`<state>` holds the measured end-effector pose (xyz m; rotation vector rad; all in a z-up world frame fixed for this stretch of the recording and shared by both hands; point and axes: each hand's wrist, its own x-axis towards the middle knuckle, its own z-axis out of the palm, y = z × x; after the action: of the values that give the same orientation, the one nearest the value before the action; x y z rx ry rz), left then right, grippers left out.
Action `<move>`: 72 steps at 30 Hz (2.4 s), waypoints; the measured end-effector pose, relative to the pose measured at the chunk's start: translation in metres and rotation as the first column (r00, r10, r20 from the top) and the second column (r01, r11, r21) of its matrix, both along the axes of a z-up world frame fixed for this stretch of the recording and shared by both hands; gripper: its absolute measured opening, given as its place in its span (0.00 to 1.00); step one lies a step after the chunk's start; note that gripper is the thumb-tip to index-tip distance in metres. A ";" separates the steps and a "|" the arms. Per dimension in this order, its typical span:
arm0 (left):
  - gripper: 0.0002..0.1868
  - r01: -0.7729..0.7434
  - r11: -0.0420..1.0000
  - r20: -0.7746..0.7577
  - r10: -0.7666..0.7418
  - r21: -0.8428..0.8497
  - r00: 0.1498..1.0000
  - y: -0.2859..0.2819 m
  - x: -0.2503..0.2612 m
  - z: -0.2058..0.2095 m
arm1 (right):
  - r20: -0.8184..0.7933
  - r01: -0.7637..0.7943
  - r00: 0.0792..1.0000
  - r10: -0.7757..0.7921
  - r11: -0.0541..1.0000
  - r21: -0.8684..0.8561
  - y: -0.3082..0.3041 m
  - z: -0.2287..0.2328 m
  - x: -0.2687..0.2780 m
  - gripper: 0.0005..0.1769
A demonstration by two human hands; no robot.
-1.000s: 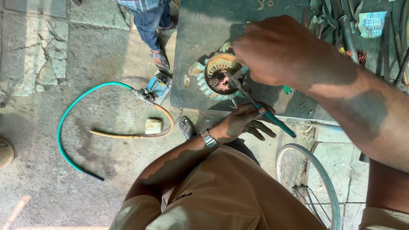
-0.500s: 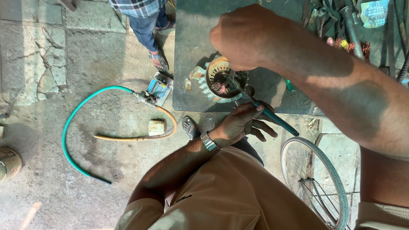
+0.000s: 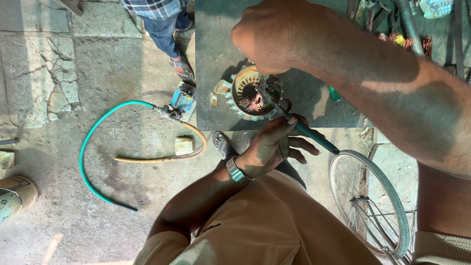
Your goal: The person uses pliers and a screwdriver to remove copper windings from a motor stator. They repeatedly pull, cut, and pry the wires from the slots, then place the removed copper wire on the workbench.
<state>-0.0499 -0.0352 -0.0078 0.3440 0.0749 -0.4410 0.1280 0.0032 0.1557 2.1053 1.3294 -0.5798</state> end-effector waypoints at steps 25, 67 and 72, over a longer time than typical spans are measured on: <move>0.23 -0.016 1.000 -0.017 0.016 0.009 1.000 -0.003 -0.023 -0.028 | 0.022 -0.079 0.997 0.076 0.953 0.291 -0.038 0.003 -0.056 0.05; 0.44 -0.808 -0.330 0.832 -0.104 0.488 0.544 0.043 0.026 0.028 | -0.536 0.743 0.667 0.517 -0.414 0.526 -0.133 -0.092 -0.110 0.36; 0.42 -0.826 -0.348 0.858 -0.102 0.443 0.503 0.046 0.027 0.024 | -0.561 0.782 0.606 0.565 -0.293 0.550 -0.131 -0.085 -0.109 0.35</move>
<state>-0.0225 0.0107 0.0166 2.0830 -0.1650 0.8637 0.0191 -0.1282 0.0711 3.8329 2.8857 -0.4905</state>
